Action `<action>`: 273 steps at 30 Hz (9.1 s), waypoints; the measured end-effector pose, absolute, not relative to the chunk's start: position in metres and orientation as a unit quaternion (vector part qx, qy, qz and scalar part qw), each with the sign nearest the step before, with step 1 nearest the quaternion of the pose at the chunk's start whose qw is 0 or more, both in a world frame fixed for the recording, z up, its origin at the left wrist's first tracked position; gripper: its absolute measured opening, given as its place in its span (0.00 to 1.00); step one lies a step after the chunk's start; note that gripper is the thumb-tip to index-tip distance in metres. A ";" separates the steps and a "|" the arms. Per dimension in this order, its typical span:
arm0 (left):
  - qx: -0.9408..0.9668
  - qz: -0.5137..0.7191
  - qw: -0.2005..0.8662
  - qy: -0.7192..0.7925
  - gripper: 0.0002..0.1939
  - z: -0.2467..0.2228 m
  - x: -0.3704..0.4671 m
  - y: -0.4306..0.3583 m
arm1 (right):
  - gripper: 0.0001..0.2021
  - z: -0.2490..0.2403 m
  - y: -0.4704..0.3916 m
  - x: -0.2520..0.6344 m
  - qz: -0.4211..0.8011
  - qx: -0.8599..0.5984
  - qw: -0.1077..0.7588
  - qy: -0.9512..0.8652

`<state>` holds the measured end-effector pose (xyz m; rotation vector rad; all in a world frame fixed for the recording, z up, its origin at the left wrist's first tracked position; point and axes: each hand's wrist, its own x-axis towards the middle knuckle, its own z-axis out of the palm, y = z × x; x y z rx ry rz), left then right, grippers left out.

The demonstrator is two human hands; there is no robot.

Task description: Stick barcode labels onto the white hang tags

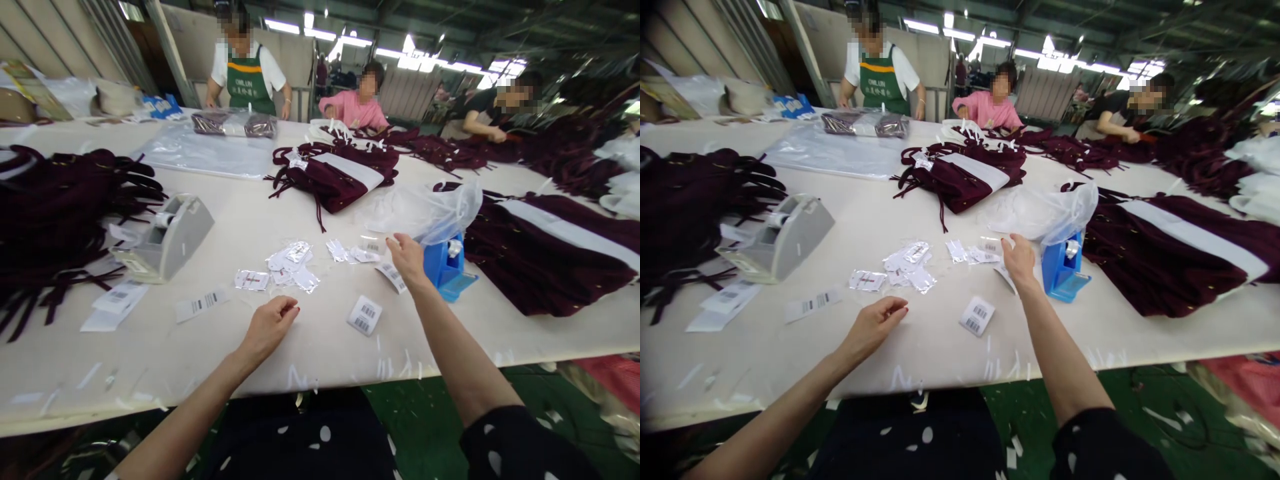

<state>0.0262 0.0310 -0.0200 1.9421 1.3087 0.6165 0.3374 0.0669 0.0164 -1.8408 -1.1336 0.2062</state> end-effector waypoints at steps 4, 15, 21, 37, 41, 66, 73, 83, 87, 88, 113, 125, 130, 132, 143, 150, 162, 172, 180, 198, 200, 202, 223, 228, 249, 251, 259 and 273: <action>0.831 0.224 0.223 0.459 0.10 -0.032 0.033 0.031 | 0.16 0.007 0.082 0.301 0.077 -0.779 0.278 -0.557; 0.899 0.211 0.077 0.377 0.11 -0.050 0.036 0.018 | 0.16 -0.015 0.149 0.242 0.168 -0.797 0.285 -0.505; 0.895 0.220 0.101 0.374 0.11 -0.047 0.035 0.018 | 0.10 0.004 0.132 0.248 0.275 -0.719 0.447 -0.455; 0.493 0.447 0.613 0.426 0.24 -0.002 0.045 0.004 | 0.12 0.017 -0.035 0.211 0.557 -0.477 0.623 -0.273; 0.519 0.535 0.393 0.539 0.22 0.014 0.032 0.001 | 0.12 0.009 -0.046 0.204 0.503 -0.503 0.651 -0.265; 0.528 0.241 0.657 0.481 0.11 -0.012 0.053 -0.037 | 0.09 -0.033 -0.074 0.196 0.508 -0.559 0.609 -0.243; 0.535 0.233 0.671 0.456 0.11 -0.010 0.059 -0.036 | 0.10 -0.033 -0.077 0.194 0.504 -0.564 0.615 -0.223; 0.462 0.325 0.672 0.480 0.11 -0.021 0.062 -0.035 | 0.10 -0.034 -0.083 0.197 0.454 -0.598 0.557 -0.355; 0.491 0.286 0.653 0.500 0.11 -0.018 0.058 -0.025 | 0.12 -0.033 -0.083 0.207 0.439 -0.630 0.521 -0.374; 0.501 0.275 0.649 0.502 0.11 -0.017 0.057 -0.023 | 0.12 -0.033 -0.083 0.208 0.434 -0.640 0.515 -0.370; 0.809 0.029 0.133 0.572 0.09 -0.016 0.024 -0.010 | 0.16 -0.046 -0.082 0.211 0.274 -0.743 0.376 -0.481; 0.954 0.229 0.022 0.194 0.16 -0.059 0.022 -0.014 | 0.14 -0.038 -0.084 0.217 0.221 -0.760 0.353 -0.499; 0.950 0.224 0.067 0.208 0.19 -0.067 0.020 -0.014 | 0.16 -0.042 -0.084 0.248 0.138 -0.812 0.414 -0.388; 0.948 0.223 0.082 0.213 0.19 -0.067 0.020 -0.013 | 0.18 -0.046 -0.079 0.257 0.184 -0.801 0.450 -0.351; 0.697 0.310 0.502 0.407 0.21 -0.004 0.057 -0.029 | 0.11 -0.009 -0.087 0.213 0.382 -0.605 0.605 -0.350; 0.476 0.287 0.716 0.423 0.08 0.003 0.072 -0.039 | 0.12 0.005 -0.103 0.209 0.119 -0.669 0.472 -0.562; 0.512 0.255 0.714 0.403 0.08 0.011 0.071 -0.043 | 0.10 0.003 -0.110 0.204 0.266 -0.610 0.460 -0.587; 0.599 0.215 0.649 0.416 0.09 0.014 0.072 -0.042 | 0.09 0.010 -0.112 0.212 0.350 -0.581 0.472 -0.563; 0.639 0.217 0.623 0.396 0.11 0.013 0.072 -0.043 | 0.10 0.004 -0.113 0.214 0.408 -0.593 0.497 -0.484; 0.595 0.259 0.666 0.368 0.07 0.006 0.103 -0.022 | 0.08 -0.005 -0.098 0.247 -0.087 -0.634 0.623 -0.450; 0.569 0.295 0.684 0.348 0.06 0.000 0.119 -0.012 | 0.09 0.001 -0.098 0.261 -0.194 -0.586 0.564 -0.548; 0.544 0.326 0.706 0.317 0.07 -0.007 0.137 0.001 | 0.10 0.008 -0.099 0.271 -0.264 -0.551 0.494 -0.619; 0.415 0.200 0.808 0.367 0.09 0.044 0.089 -0.040 | 0.13 0.012 -0.099 0.271 -0.256 -0.490 0.387 -0.738; 0.460 0.226 0.753 0.412 0.08 0.038 0.082 -0.034 | 0.21 -0.002 -0.105 0.265 -0.036 -0.517 0.457 -0.723; 0.529 0.207 0.688 0.452 0.07 0.013 0.062 -0.032 | 0.12 -0.021 -0.124 0.270 0.349 -0.717 0.482 -0.363; 0.528 0.203 0.687 0.455 0.07 0.010 0.061 -0.032 | 0.14 -0.031 -0.138 0.286 0.317 -0.751 0.460 -0.352; 0.532 0.190 0.685 0.461 0.08 0.008 0.069 -0.032 | 0.15 -0.066 -0.165 0.301 0.239 -0.796 0.471 -0.295; 0.533 0.188 0.684 0.462 0.09 0.010 0.070 -0.041 | 0.17 -0.061 -0.157 0.304 0.260 -0.797 0.499 -0.221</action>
